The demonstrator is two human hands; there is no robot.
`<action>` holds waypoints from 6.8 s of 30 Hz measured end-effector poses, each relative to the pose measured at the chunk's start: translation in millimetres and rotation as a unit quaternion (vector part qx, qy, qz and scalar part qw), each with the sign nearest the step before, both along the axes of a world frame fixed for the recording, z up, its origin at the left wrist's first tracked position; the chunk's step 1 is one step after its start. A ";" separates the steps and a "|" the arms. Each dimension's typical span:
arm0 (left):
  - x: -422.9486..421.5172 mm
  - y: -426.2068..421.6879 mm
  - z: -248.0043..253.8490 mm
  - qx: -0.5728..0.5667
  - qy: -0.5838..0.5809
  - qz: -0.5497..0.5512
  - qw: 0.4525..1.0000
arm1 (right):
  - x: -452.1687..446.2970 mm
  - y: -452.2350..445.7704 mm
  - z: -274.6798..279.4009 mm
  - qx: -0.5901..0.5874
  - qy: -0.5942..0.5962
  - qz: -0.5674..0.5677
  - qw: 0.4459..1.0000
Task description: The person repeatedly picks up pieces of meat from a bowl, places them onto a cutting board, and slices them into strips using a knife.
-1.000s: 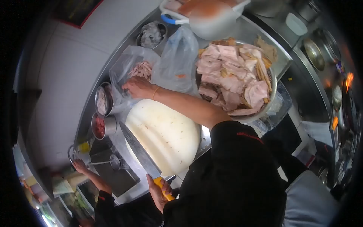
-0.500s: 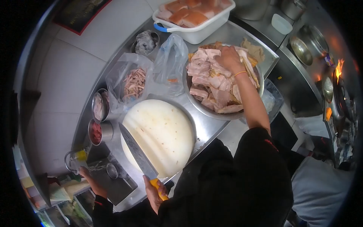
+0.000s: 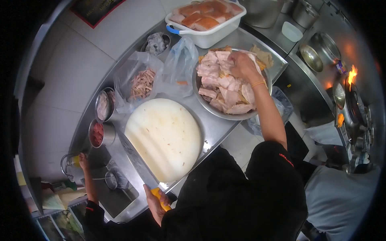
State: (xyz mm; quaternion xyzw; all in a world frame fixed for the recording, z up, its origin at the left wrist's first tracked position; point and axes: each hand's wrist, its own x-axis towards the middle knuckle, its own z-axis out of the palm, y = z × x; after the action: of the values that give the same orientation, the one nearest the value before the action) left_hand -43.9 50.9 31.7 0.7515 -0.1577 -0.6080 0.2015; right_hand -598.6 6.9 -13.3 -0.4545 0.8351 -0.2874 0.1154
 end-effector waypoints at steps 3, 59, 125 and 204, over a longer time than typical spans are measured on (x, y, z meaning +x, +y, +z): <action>5.6 3.4 0.4 -0.002 0.002 -0.014 1.000 | -1.2 18.3 -17.6 0.019 0.085 0.093 0.992; 75.9 38.4 -14.5 -0.061 -0.059 -0.198 0.977 | 359.6 10.9 -68.5 -0.237 -0.072 0.380 0.891; 36.4 80.9 5.2 -0.057 -0.302 -0.422 0.853 | 358.5 8.2 -96.2 -0.200 -0.148 0.338 0.908; 177.8 45.3 -27.7 0.078 0.058 -0.272 0.957 | 431.7 -13.4 -94.3 -0.103 -0.154 0.129 0.974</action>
State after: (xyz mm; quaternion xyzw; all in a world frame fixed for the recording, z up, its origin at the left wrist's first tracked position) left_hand 133.9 96.2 4.0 0.6574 -0.2961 -0.6926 -0.0219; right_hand -166.9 -6.5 -107.6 -0.5180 0.7075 -0.4212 0.2317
